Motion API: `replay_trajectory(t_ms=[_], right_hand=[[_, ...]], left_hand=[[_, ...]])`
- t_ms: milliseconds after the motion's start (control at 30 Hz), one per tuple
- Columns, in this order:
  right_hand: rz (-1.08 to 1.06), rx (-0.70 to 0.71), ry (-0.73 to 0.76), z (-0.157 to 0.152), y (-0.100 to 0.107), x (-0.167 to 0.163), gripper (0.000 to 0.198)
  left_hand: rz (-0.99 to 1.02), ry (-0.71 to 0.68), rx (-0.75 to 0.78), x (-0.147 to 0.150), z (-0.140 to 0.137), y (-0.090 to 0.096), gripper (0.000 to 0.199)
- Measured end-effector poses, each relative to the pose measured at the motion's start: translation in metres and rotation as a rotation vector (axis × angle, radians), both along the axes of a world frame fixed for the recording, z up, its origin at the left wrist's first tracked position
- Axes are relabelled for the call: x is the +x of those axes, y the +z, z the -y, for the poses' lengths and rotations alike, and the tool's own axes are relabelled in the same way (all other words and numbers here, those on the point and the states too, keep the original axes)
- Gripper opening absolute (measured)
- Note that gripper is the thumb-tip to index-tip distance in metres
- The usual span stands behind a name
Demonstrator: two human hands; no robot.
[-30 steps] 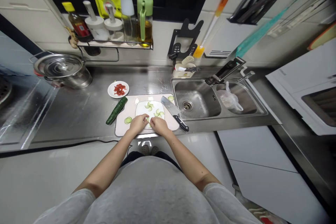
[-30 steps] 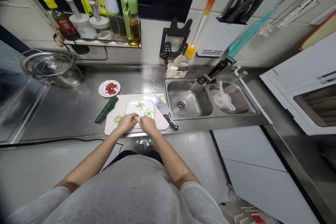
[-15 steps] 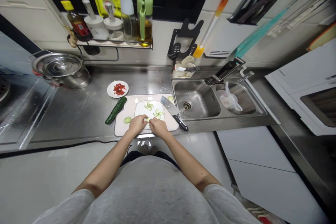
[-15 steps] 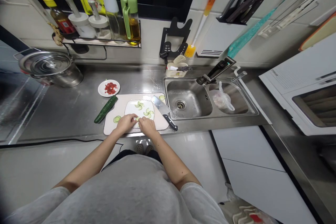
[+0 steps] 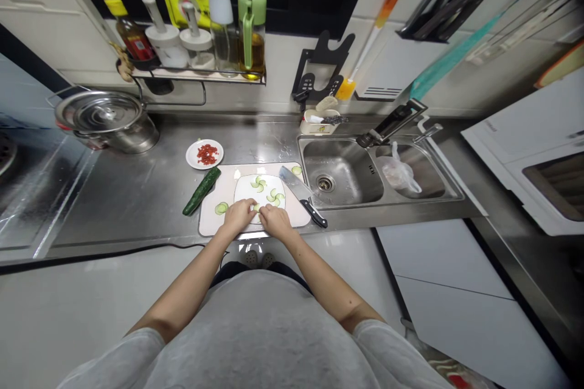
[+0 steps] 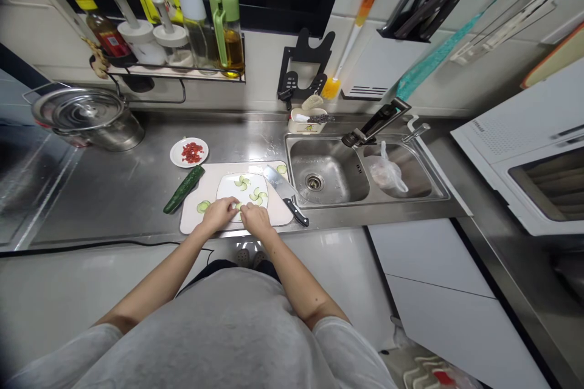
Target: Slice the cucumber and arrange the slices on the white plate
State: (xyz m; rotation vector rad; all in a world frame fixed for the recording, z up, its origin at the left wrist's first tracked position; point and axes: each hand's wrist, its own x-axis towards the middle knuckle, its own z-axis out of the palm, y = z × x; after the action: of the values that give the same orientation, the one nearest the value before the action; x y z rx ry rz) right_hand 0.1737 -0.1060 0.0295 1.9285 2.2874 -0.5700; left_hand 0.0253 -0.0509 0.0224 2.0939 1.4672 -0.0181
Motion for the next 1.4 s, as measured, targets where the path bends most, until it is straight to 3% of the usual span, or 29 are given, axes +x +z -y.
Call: replay_trajectory(t_ms=[167,367,500,700,1400], right_hand=[[-0.094,0.058,-0.116,0.006,-0.002,0.003,0.031],[-0.274,0.250,-0.545,0.023,-0.010,0.027,0.034],[-0.347,0.237,-0.736,0.028,-0.021,0.046,0.038],[-0.452,0.127,-0.762,0.022,-0.032,0.048,0.035],[-0.437,0.145,-0.731,0.014,-0.036,0.053,0.035]], left_hand=[[0.118,0.087,-0.047,-0.005,-0.001,0.001,0.033],[0.169,0.336,0.027,-0.036,0.001,0.000,0.029],[0.116,0.419,0.040,-0.054,0.008,-0.004,0.030],[0.157,0.412,-0.023,-0.048,0.019,-0.012,0.036],[0.170,0.419,-0.041,-0.041,0.026,-0.020,0.038]])
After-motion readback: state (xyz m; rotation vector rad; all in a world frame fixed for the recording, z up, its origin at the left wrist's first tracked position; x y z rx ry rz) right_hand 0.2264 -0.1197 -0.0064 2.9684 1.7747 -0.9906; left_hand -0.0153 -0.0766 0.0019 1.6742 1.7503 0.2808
